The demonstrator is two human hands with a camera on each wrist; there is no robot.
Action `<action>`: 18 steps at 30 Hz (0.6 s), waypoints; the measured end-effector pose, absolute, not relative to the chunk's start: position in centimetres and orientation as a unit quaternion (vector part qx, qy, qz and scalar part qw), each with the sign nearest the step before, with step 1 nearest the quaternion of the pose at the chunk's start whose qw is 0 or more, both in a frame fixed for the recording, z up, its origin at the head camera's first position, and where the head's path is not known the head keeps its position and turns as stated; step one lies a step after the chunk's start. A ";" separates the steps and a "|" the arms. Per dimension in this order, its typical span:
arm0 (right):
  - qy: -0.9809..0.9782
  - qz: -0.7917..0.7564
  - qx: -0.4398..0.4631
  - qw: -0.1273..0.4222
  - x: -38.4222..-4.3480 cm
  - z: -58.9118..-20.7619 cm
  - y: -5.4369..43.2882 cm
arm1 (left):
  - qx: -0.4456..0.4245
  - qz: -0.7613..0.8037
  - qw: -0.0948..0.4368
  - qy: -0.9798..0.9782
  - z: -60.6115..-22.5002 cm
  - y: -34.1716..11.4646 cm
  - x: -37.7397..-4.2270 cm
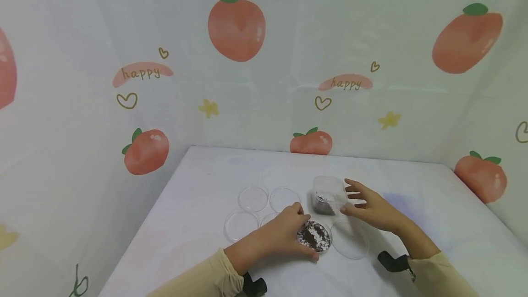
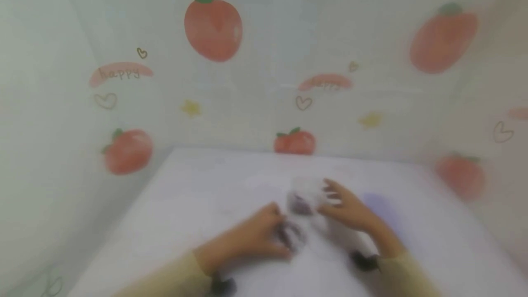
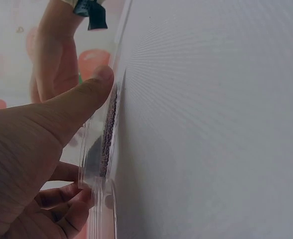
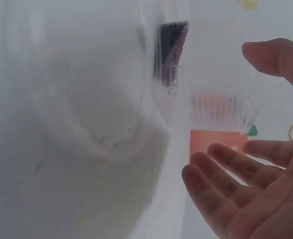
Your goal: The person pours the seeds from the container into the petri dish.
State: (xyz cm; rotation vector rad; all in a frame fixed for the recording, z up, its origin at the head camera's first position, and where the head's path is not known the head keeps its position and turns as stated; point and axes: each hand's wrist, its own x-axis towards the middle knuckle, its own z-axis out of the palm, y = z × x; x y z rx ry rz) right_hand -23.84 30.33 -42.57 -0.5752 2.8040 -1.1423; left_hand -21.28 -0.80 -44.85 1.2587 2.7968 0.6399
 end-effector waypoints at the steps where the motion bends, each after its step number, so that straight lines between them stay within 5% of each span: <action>1: 0.912 -0.364 -0.186 0.029 -23.5 -42.6 30.5 | 0.403 0.202 0.005 0.893 -44.8 -0.8 -21.2; 18: 0.928 -0.304 -0.217 0.012 -19.7 -42.7 32.5 | 0.407 0.204 -0.009 0.890 -45.9 -1.1 -22.1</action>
